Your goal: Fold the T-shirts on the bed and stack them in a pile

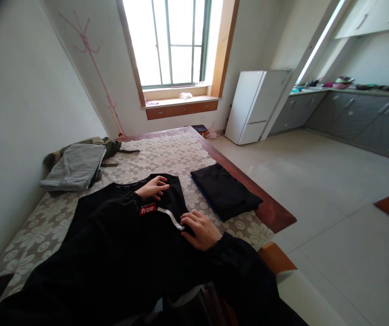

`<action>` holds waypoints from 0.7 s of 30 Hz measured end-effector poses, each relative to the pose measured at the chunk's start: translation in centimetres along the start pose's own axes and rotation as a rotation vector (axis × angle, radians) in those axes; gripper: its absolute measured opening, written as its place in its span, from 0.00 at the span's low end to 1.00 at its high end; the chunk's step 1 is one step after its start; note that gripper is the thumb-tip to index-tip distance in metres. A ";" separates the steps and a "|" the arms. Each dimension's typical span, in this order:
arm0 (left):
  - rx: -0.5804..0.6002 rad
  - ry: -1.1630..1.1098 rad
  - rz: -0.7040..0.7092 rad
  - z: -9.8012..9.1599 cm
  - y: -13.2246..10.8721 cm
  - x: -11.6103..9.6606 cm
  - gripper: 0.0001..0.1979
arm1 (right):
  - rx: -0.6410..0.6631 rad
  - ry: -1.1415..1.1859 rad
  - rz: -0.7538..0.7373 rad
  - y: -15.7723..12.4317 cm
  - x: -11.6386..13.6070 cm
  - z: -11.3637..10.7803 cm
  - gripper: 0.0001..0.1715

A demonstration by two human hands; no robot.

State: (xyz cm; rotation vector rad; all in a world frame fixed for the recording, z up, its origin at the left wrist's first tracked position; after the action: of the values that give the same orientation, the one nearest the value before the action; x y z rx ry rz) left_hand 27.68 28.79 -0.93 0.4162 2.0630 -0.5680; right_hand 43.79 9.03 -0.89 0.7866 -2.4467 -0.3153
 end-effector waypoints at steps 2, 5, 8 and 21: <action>0.075 -0.039 -0.056 -0.3 -1.6 0.7 0.27 | -0.005 0.015 0.008 0.0 -0.1 0.0 0.17; 0.182 -0.010 -0.110 0.4 -3.1 1.3 0.26 | -0.021 0.027 0.025 0.0 -0.2 0.0 0.18; 0.167 0.061 -0.085 1.3 -3.3 0.9 0.23 | -0.028 0.029 0.022 -0.1 -0.4 0.0 0.13; -0.021 0.360 -0.142 0.6 -5.8 1.3 0.23 | -0.032 -0.024 -0.040 -0.2 0.3 -0.2 0.03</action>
State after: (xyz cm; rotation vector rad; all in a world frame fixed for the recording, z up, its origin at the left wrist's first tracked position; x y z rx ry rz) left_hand 24.53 23.70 -1.01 0.3833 2.4564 -0.5882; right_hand 43.84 8.65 -0.67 0.8237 -2.4450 -0.3798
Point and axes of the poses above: each hand's wrist, its own y-axis towards the middle knuckle, its own z-axis out of the palm, x = y × z, the point moved 6 cm from there along y, towards the middle knuckle
